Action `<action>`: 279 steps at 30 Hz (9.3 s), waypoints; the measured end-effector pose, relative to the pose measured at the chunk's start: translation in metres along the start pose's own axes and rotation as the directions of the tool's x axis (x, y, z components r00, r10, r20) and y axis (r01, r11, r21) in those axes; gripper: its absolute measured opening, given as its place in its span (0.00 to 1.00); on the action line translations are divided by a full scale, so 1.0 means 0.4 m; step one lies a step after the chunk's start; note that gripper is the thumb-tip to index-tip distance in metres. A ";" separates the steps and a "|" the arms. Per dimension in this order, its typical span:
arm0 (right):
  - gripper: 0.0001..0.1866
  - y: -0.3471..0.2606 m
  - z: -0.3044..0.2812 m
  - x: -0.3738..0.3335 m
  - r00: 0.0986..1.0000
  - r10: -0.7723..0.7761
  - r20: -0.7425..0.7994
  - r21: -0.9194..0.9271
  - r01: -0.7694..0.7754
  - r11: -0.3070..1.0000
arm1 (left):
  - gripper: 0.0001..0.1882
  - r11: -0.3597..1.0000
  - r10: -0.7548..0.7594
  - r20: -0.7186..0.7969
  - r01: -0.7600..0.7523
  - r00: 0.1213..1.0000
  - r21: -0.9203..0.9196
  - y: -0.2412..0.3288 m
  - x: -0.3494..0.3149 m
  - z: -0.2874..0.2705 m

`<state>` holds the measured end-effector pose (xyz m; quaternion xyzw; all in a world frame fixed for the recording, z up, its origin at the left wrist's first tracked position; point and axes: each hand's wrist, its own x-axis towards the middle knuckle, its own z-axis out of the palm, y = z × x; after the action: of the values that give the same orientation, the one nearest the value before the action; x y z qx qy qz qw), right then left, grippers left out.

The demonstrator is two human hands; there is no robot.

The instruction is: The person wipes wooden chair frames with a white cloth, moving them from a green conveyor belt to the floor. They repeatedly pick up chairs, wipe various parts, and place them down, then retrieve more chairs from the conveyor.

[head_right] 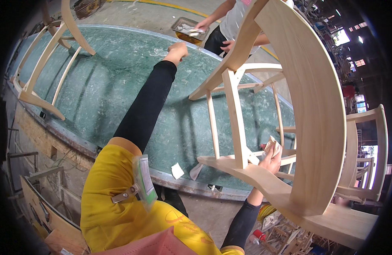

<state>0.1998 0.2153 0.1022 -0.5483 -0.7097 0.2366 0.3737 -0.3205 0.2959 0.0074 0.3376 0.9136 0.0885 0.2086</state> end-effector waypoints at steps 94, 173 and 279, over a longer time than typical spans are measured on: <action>0.11 0.066 0.006 0.024 0.999 -0.033 -0.018 0.160 0.035 0.986 | 0.18 0.989 0.123 -0.079 -0.116 0.989 0.087 -0.031 0.039 0.009; 0.10 0.118 -0.017 0.023 1.000 0.027 -0.004 0.176 -0.026 0.984 | 0.33 0.389 -0.158 -0.159 -0.086 0.975 -0.917 -0.164 0.444 0.075; 0.12 0.120 0.003 0.037 0.994 -0.102 -0.026 0.303 0.105 0.947 | 0.14 0.104 0.690 0.579 0.732 0.435 -0.673 -0.457 -0.550 0.601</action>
<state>0.2257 0.2433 0.0697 -0.4472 -0.6909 0.3204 0.4691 -0.1698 0.0186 -0.1929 0.0641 0.3113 0.4737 0.8213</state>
